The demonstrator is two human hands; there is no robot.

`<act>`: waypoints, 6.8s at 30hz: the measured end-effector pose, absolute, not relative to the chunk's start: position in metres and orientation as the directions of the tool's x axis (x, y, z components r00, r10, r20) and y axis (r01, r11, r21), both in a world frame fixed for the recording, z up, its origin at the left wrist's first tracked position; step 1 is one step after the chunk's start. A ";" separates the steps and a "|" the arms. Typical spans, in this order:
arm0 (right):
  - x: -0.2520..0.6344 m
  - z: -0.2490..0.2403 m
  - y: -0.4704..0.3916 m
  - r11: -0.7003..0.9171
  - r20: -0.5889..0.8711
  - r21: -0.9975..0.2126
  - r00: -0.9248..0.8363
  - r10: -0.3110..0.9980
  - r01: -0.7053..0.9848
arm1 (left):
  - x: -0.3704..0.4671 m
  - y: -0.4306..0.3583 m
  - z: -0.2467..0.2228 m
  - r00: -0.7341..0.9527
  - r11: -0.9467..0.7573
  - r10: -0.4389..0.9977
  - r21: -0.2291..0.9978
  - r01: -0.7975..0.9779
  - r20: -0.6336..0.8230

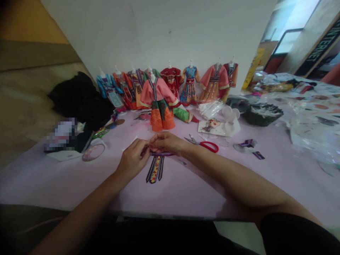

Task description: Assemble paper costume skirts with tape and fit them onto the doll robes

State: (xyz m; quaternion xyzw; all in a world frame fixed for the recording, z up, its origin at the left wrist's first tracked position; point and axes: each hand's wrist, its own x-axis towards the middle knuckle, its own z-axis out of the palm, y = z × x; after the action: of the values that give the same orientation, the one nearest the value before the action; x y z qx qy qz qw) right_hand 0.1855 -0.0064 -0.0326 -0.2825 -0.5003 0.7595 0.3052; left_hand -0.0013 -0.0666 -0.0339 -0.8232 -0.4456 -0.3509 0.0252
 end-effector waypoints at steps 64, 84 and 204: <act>0.155 -0.046 -0.037 0.212 0.066 -0.966 -0.648 0.759 0.150 | -0.072 -0.103 -0.029 0.344 0.230 0.877 0.922 0.312 -0.335; 0.146 -0.048 -0.060 0.683 0.215 -0.659 -0.791 0.572 0.315 | -0.084 -0.096 -0.016 0.388 0.330 0.816 0.896 0.296 -0.429; 0.155 -0.047 -0.045 0.226 0.054 -0.954 -0.627 0.777 0.197 | -0.193 -0.057 -0.021 -0.387 -0.011 0.922 1.000 0.011 0.015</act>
State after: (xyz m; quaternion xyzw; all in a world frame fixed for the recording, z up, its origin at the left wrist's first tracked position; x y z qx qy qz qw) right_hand 0.1547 -0.0454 -0.0472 -0.3325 -0.7326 0.5259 0.2759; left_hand -0.1935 -0.0569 -0.0214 -0.3967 -0.5876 -0.5901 -0.3860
